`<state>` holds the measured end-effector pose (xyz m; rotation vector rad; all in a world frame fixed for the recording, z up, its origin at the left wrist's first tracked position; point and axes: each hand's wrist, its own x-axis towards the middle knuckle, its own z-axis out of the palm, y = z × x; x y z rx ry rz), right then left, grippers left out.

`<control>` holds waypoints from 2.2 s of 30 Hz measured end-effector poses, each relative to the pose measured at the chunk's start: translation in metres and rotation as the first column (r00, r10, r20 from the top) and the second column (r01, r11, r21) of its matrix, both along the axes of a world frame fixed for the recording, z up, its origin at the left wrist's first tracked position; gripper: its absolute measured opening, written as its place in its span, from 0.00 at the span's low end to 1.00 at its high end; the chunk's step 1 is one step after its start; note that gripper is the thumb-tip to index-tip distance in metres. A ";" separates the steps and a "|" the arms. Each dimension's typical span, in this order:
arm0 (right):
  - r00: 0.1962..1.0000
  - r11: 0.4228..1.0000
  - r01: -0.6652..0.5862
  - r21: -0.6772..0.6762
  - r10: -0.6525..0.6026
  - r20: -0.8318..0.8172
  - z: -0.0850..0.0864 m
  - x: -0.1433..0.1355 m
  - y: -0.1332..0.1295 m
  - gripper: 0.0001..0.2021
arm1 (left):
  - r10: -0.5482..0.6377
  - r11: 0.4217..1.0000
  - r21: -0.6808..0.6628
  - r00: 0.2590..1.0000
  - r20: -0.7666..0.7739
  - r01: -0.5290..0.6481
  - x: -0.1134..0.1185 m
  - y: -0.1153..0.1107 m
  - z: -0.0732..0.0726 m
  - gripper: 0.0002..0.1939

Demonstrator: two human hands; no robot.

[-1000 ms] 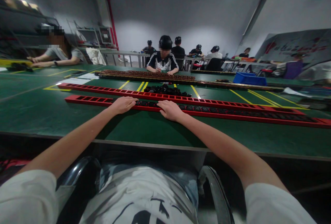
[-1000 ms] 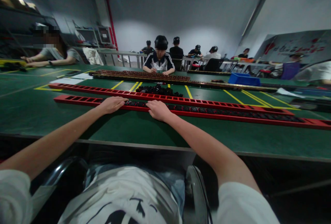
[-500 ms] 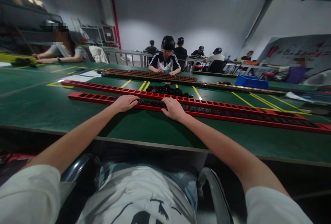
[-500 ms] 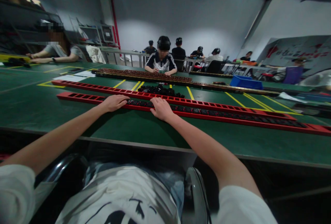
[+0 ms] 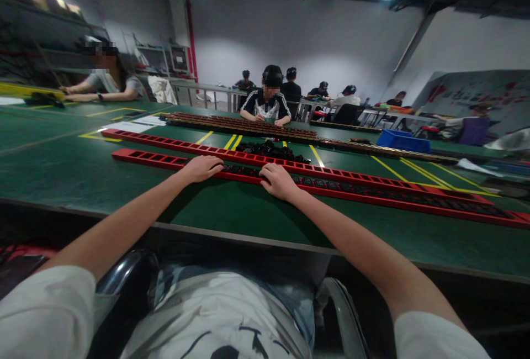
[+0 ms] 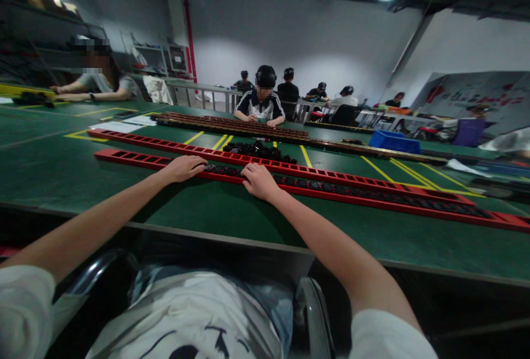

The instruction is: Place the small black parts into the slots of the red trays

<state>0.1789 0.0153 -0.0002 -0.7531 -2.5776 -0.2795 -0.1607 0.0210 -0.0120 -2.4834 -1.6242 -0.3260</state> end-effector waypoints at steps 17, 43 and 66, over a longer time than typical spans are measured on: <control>1.000 0.998 0.013 0.067 -0.013 0.004 -0.007 -0.001 0.003 0.06 | -0.025 1.000 0.018 1.000 -0.006 0.025 0.002 -0.001 0.000 0.28; 0.996 1.000 -0.019 -0.017 0.021 0.092 -0.007 -0.007 0.004 0.24 | -0.288 0.953 0.096 0.957 -0.014 0.288 0.036 -0.018 -0.002 0.27; 0.998 0.999 0.020 -0.027 -0.018 0.055 -0.012 -0.013 -0.002 0.23 | -0.199 0.968 0.156 0.980 -0.002 0.197 0.123 -0.018 -0.002 0.21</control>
